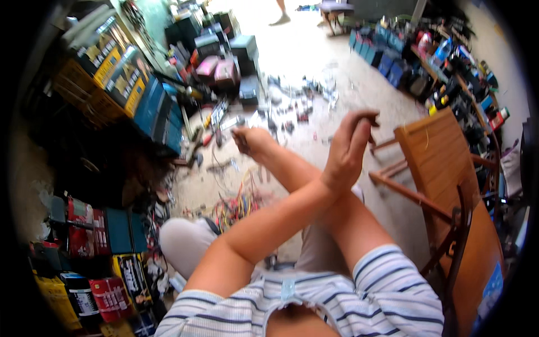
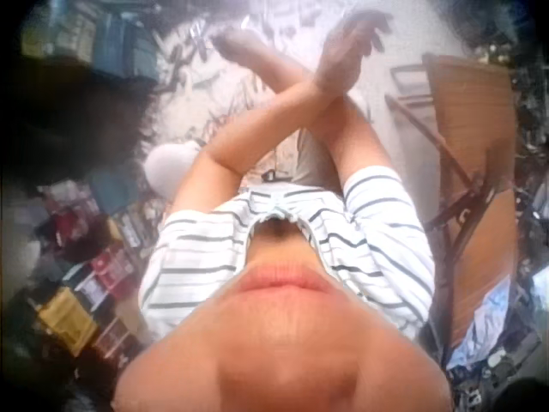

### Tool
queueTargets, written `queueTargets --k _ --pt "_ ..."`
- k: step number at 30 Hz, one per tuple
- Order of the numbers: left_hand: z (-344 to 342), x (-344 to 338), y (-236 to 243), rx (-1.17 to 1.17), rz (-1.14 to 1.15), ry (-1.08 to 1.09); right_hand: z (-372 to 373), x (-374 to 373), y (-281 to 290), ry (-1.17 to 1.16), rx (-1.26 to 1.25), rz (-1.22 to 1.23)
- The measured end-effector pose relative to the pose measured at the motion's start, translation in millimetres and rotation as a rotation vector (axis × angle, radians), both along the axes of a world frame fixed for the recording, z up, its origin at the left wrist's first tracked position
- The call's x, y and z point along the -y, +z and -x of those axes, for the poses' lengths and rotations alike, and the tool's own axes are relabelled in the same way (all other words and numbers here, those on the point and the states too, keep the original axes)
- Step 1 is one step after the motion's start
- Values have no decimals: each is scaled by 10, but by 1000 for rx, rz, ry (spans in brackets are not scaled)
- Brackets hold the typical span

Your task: The person sits on the floor of a cluttered workshop and manipulates a small blue electronic component with wires. They twist and adjust the wires by hand, occasionally pausing to inspect the connection. The task involves fine motor manipulation of the component and its attached wiring.

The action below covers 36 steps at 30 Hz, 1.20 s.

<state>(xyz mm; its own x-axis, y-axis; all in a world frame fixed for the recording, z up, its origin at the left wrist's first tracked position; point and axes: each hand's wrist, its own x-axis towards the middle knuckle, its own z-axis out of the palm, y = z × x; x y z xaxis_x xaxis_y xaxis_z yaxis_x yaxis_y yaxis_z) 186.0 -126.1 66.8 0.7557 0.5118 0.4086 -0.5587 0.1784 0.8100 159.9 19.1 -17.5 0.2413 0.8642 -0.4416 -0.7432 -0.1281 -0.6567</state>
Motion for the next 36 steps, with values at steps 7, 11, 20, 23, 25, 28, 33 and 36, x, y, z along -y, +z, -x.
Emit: queueTargets --k 7,11,20,23,25,28,33,36 --pt "-170 -214 94 -41 -595 134 -267 35 -86 -83 -73 -7" --pt "-201 -428 -22 -88 -811 282 -181 53 -137 -16 -32 17" --pt "-100 -455 -18 -75 -1114 383 -95 99 -176 73 -30 14" --pt "-68 -508 -54 -110 -1186 404 -47 130 -148 79 -25 -5" --pt "-72 -557 -71 -102 -1233 414 -49 147 -140 82 -31 7" --pt "-65 -627 -57 -74 -1293 438 -78 138 -221 125 -26 -5" --pt "52 -903 -79 -67 -1453 495 68 110 -220 181 110 7" --pt "-161 -783 75 22 -1520 491 -487 -118 -858 201 99 -58"
